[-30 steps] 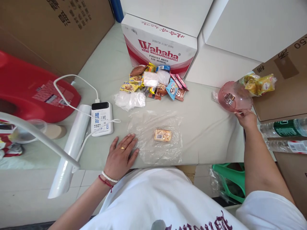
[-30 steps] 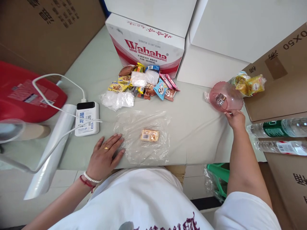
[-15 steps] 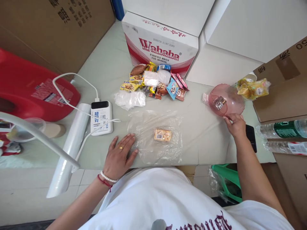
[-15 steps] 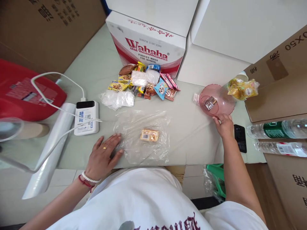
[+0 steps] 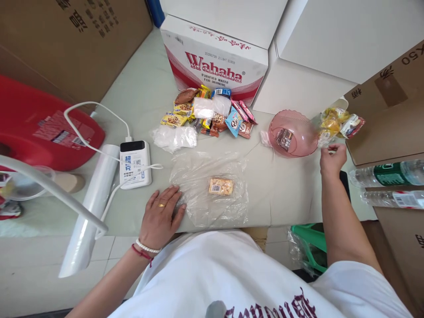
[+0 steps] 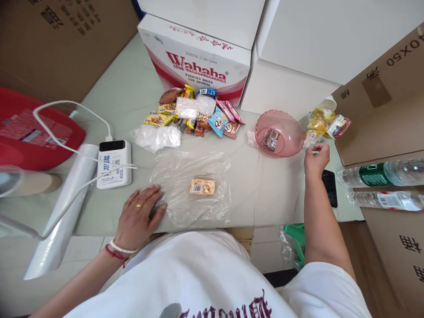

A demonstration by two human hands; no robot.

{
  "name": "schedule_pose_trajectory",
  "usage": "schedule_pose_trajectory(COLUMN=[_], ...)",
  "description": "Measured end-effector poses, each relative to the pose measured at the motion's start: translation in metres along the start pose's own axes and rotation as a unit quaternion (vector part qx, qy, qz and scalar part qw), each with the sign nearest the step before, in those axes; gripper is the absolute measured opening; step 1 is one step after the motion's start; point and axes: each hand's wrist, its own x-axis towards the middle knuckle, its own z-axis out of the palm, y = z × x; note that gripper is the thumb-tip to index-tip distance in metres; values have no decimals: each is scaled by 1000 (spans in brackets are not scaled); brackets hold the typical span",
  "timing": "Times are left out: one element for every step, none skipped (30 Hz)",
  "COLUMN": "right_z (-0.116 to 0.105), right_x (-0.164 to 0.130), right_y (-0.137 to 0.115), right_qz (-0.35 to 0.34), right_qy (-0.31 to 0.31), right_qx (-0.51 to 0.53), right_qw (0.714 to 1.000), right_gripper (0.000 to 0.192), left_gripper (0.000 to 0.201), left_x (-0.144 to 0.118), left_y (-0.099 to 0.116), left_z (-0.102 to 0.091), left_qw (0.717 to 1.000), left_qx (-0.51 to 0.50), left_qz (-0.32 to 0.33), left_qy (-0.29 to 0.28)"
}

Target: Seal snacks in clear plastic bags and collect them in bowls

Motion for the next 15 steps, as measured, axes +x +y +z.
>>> schedule_pose_trajectory(right_z=[2,5,9,13,17,20,23,25,27,28,29,29,30,30,31], right_x=[10,20,30,38,44,49,51,51,50,47,44,40,35,31,27], right_y=[3,5,7,8,9,10,12,13,15,16,18,18,18,18,16], right_qz=[41,83,116,143,161,168,167,164,163,163,160,151,134,110,83], right_qy=[27,40,32,13,-10,-33,-48,-53,-52,-47,-35,-18,0,16,27], right_qx=[-13,-18,-13,-2,9,16,15,7,-2,-11,-19,-26,-34,-45,-55], right_qw=[999,996,993,990,987,985,985,985,985,986,986,988,990,993,995], right_gripper=[43,50,59,67,71,70,63,52,43,40,44,54,66,77,82], left_gripper=[39,39,38,38,38,39,39,40,40,41,42,43,43,44,44], left_x=[0,1,1,2,2,2,2,2,2,2,1,1,1,1,0], left_y=[0,1,1,1,1,1,1,1,1,1,1,1,1,1,1], left_z=[0,-1,-1,-1,-1,-1,-1,-1,-1,-1,0,0,0,1,1], left_qw=[1000,1000,1000,1000,1000,1000,1000,1000,1000,1000,1000,1000,1000,1000,1000], left_qx=[5,8,9,9,8,6,4,1,-1,-3,-3,-3,-1,1,4], left_qz=[3,6,8,10,11,11,9,6,4,2,1,1,2,2,3], left_qy=[2,3,4,5,7,8,8,8,6,5,4,5,7,11,14])
